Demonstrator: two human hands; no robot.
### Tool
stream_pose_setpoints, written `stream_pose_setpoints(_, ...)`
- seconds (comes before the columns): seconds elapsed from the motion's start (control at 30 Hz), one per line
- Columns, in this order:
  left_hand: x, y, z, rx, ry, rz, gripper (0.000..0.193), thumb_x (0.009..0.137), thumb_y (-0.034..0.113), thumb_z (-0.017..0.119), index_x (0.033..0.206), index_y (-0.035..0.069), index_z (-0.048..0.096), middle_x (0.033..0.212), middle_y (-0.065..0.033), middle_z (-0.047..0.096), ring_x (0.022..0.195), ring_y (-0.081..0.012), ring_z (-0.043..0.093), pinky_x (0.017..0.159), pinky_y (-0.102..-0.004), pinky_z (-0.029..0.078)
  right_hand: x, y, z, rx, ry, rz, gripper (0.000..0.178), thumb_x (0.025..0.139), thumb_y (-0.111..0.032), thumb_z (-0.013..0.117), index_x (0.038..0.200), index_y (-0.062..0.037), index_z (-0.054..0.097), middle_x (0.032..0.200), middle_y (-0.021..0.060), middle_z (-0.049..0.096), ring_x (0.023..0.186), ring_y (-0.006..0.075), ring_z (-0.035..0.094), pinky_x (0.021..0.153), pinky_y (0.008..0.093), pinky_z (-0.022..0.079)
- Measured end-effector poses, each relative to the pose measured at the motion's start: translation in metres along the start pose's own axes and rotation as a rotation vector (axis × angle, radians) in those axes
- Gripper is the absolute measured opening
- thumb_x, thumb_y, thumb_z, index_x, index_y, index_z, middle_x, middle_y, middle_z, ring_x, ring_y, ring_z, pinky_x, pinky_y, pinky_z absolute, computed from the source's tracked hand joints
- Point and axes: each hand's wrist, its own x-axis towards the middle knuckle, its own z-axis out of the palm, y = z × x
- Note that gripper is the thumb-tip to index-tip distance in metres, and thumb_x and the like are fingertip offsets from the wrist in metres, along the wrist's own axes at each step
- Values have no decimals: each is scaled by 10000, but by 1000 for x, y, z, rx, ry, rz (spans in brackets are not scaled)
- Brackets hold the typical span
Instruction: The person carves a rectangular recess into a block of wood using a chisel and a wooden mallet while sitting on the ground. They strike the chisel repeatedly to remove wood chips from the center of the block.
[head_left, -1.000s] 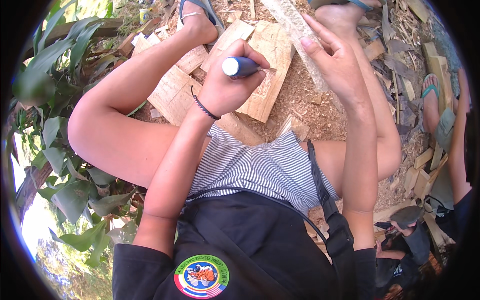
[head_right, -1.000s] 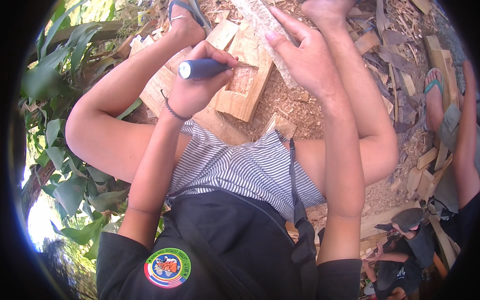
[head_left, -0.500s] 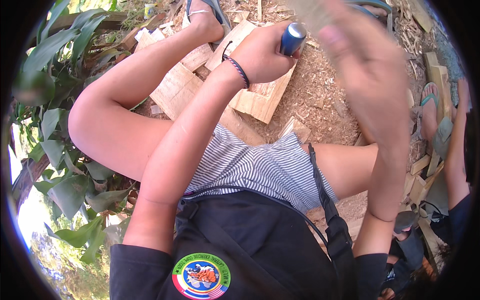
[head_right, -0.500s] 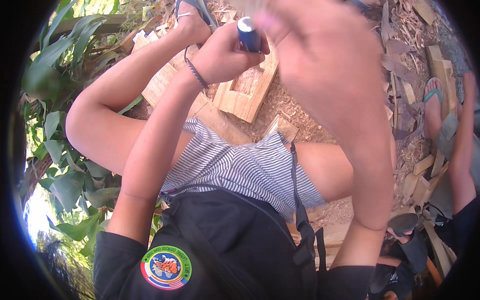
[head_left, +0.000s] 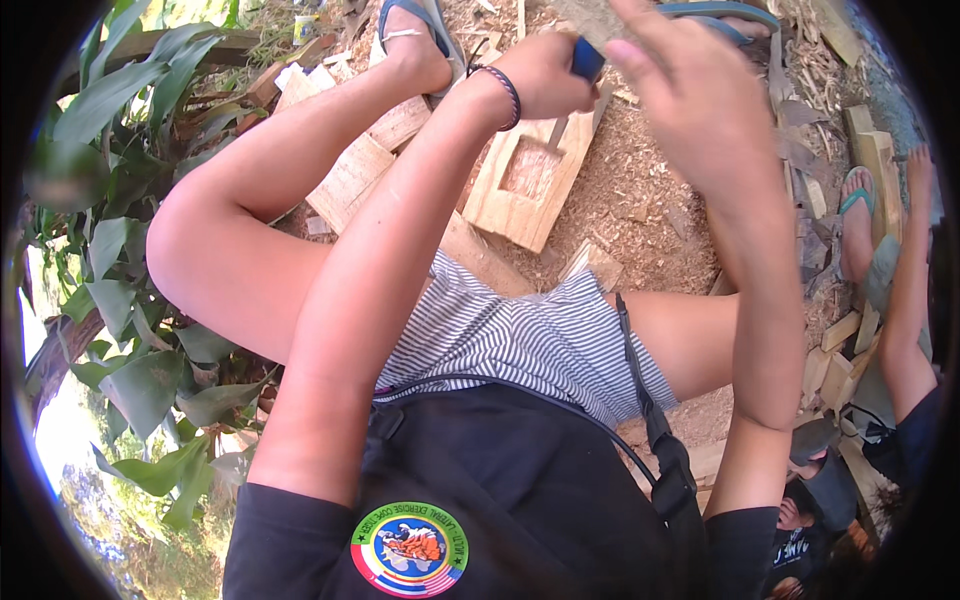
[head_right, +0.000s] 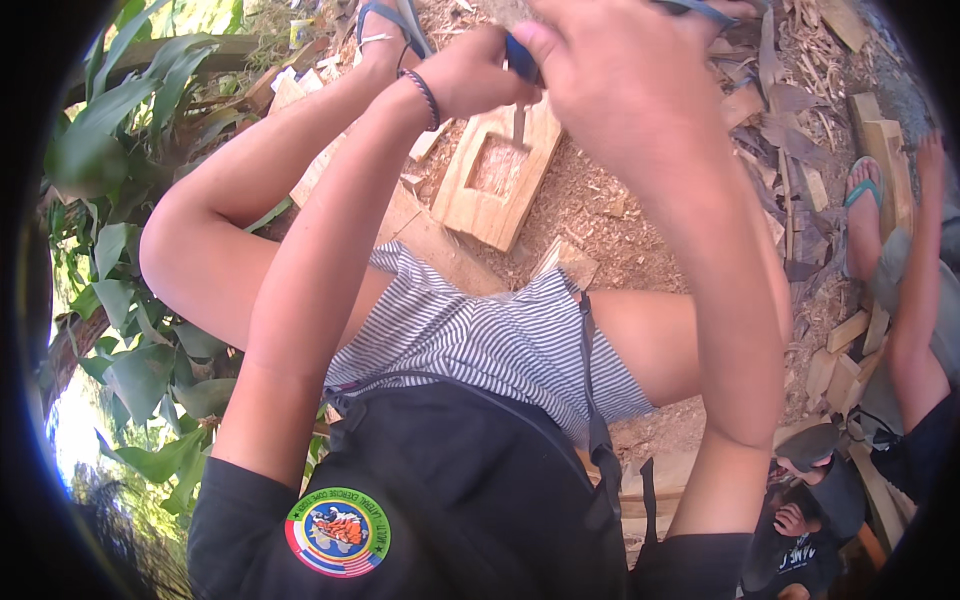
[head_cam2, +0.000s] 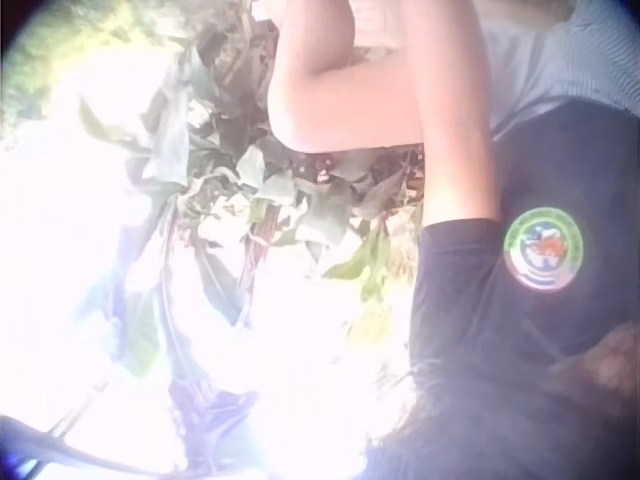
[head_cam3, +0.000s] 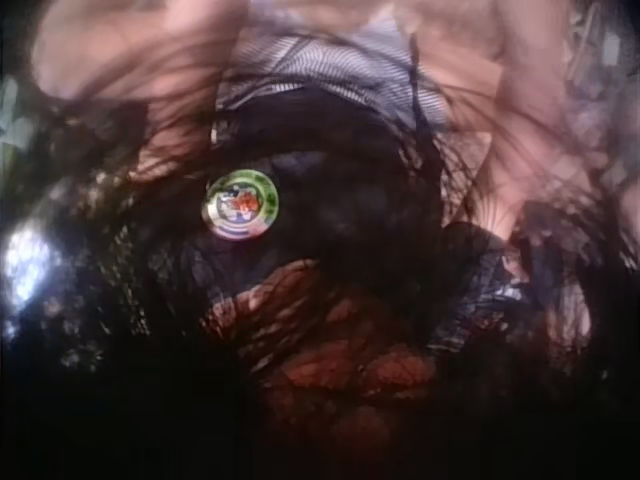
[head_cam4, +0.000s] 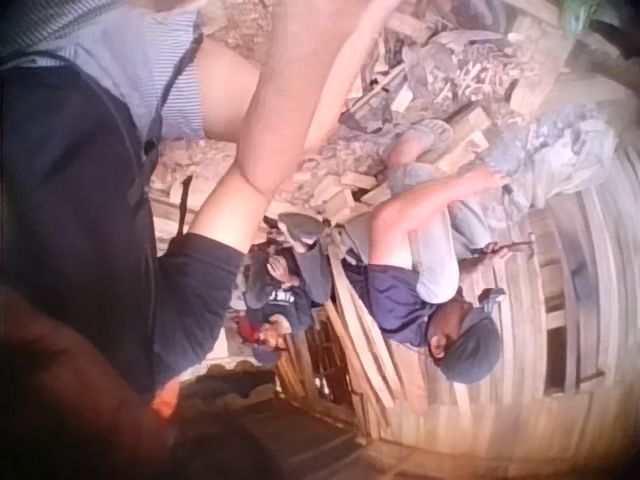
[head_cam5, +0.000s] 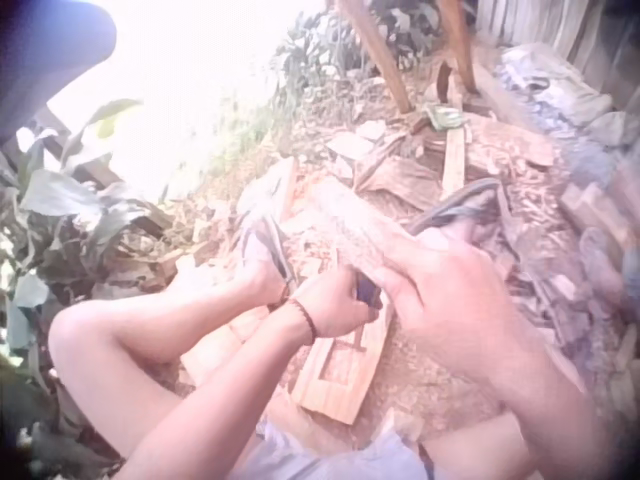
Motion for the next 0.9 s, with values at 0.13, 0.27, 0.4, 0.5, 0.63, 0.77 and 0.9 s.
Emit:
stream_pose_setpoints(0.13,2,-4,-4,-13,-8,-26,180,801,63,718,970,28,666,912,-68,689,878,-145,667,781,-292,547,6,0,-4,83,157,-14,429,930,-143,562,1347,-40,573,1002,242,689,978,393,653,933,388,486)
stream_pose_setpoints(0.27,2,-13,-1,-160,-36,-81,224,787,21,725,1002,19,659,932,-58,695,879,-144,664,792,-298,552,6,20,15,33,-30,89,428,936,-126,565,1357,-52,570,1073,246,683,1047,350,657,968,375,467)
stream_pose_setpoints(0.4,-45,-22,-4,-326,81,68,217,772,-33,731,906,55,586,940,-44,704,876,-132,655,781,-291,532,-1,6,-1,260,51,139,438,946,-79,563,1378,-14,537,1122,216,686,1081,282,648,982,353,466)
stream_pose_setpoints(0.5,-68,-17,-5,-444,176,-23,237,813,-13,728,966,49,558,987,-60,711,907,-121,656,800,-260,526,-11,-21,3,344,221,187,430,958,-59,561,1370,55,521,1210,177,673,1086,209,628,991,324,472)
stream_pose_setpoints(0.63,-67,-16,-2,-407,173,5,224,819,-20,712,963,48,555,982,-58,706,925,-130,659,815,-275,530,-16,2,-11,526,87,178,433,973,-81,575,1374,70,515,1276,184,644,1144,184,601,1007,299,459)
stream_pose_setpoints(0.77,-65,-16,2,-398,162,46,210,819,-14,713,956,45,567,972,-45,702,917,-115,652,813,-272,529,-31,35,10,533,175,233,441,979,-111,584,1371,77,514,1252,186,654,1117,180,610,987,297,471)
stream_pose_setpoints(0.9,-68,-19,2,-370,196,2,198,817,-5,719,947,48,580,965,-34,699,910,-111,648,809,-270,529,-33,30,8,558,83,231,449,980,-135,593,1363,86,519,1200,186,672,1070,178,622,954,293,481)
